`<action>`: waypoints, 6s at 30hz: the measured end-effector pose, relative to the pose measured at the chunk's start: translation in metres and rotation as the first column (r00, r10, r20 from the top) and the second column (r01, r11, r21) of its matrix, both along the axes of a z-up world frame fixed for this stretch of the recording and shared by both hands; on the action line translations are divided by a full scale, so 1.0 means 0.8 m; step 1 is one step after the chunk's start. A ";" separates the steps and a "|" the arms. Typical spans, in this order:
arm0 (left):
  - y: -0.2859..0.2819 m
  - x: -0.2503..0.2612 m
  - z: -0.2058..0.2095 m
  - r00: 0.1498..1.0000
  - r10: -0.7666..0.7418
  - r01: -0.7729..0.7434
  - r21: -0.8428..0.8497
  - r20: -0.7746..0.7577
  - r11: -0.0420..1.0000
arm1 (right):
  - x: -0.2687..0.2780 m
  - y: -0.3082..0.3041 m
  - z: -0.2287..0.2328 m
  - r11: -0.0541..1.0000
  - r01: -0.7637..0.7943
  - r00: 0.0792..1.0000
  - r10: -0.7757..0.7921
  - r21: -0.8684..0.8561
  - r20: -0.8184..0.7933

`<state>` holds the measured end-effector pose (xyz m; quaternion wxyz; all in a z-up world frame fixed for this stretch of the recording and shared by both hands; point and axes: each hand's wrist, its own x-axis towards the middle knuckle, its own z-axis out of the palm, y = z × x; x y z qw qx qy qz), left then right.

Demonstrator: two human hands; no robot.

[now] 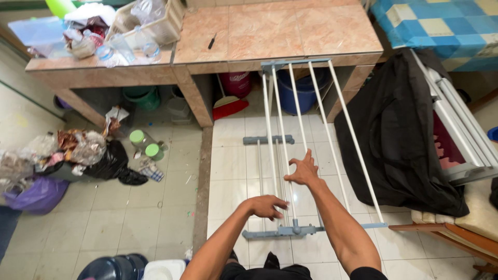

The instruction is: The person disassembles a white and blue metal drying rack by hand. They remove several horizontal bars from the frame and place them on a nearby tiled counter. The task is performed in a cluttered room with a fan and various items visible.

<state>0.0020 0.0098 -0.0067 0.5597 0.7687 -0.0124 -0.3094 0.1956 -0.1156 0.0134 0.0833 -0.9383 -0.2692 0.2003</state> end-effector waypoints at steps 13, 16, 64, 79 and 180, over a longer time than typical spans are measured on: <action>0.109 0.151 0.058 0.898 0.071 -0.346 0.595 0.435 0.725 | -0.007 -0.021 0.017 0.997 -0.061 0.997 0.064 0.049 -0.046; 0.108 0.199 0.086 0.931 -0.036 -0.259 0.730 0.362 0.632 | 0.004 -0.012 0.021 0.996 -0.078 0.995 0.080 0.045 -0.052; 0.296 0.408 0.107 0.872 -0.445 -0.037 0.934 0.204 0.356 | 0.181 0.025 0.079 0.965 0.074 0.996 -0.058 -0.253 0.070; 0.355 0.397 0.100 0.936 -0.282 -0.090 0.916 0.213 0.391 | 0.274 0.099 0.044 0.945 0.275 0.932 -0.216 -0.179 0.292; -0.015 0.387 0.061 0.873 -0.404 0.007 0.819 0.275 0.573 | 0.086 -0.185 -0.030 0.168 0.868 0.418 -0.754 0.468 -0.506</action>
